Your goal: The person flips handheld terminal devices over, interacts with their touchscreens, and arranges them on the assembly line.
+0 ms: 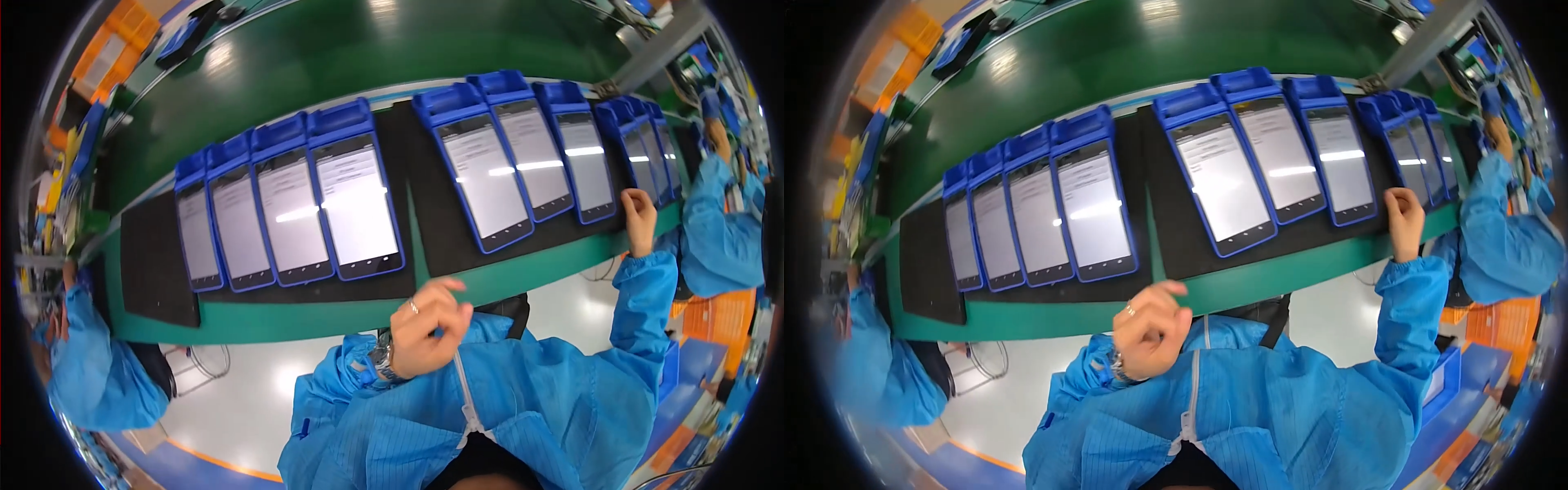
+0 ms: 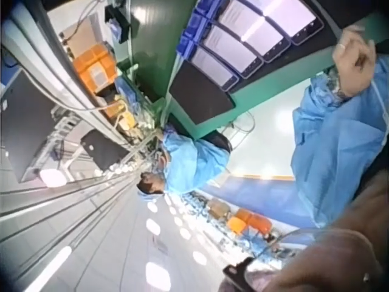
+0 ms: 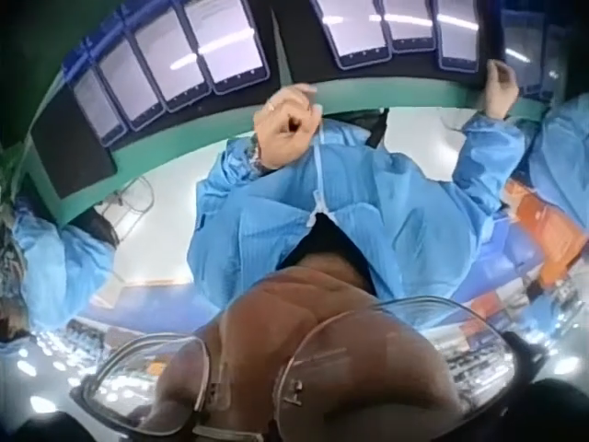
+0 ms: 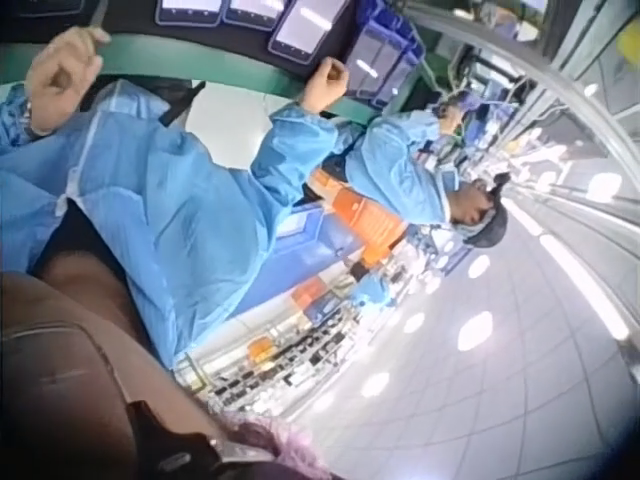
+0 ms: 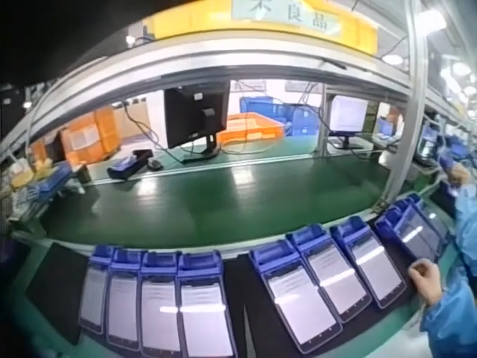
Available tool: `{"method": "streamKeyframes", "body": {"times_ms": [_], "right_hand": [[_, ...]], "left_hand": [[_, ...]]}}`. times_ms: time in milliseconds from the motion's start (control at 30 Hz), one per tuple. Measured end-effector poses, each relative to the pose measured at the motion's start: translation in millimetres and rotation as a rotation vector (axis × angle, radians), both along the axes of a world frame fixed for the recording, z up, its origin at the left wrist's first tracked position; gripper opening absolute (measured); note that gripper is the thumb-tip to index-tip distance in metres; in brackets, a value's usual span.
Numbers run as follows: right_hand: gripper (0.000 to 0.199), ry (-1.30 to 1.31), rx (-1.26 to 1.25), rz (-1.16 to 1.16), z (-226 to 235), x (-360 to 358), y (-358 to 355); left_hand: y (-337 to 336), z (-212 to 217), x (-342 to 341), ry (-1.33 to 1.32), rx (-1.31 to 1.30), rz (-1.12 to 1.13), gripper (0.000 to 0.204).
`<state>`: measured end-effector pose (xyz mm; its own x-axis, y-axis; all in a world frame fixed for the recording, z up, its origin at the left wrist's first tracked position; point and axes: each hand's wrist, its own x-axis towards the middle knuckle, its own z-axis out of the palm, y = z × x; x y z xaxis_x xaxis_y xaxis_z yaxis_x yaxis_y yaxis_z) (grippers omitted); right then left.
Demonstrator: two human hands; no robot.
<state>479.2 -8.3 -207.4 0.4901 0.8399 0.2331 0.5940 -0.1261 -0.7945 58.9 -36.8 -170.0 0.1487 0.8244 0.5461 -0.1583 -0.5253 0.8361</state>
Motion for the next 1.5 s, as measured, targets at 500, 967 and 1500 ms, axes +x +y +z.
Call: {"method": "streamKeyframes", "body": {"times_ms": [500,967,1500], "right_hand": [[0.022,-0.539,0.483,0.694,44,-202,5],[0.024,-0.480,0.615,1.028,43,-263,19],[0.027,-0.403,0.647,1.153,38,-300,38]], "left_hand": [[-37,126,-44,-0.998,-0.021,-0.800,0.008],[-25,116,-33,-0.901,0.456,-0.700,0.019],[-32,117,-52,-0.490,0.175,-0.134,0.016]]}}
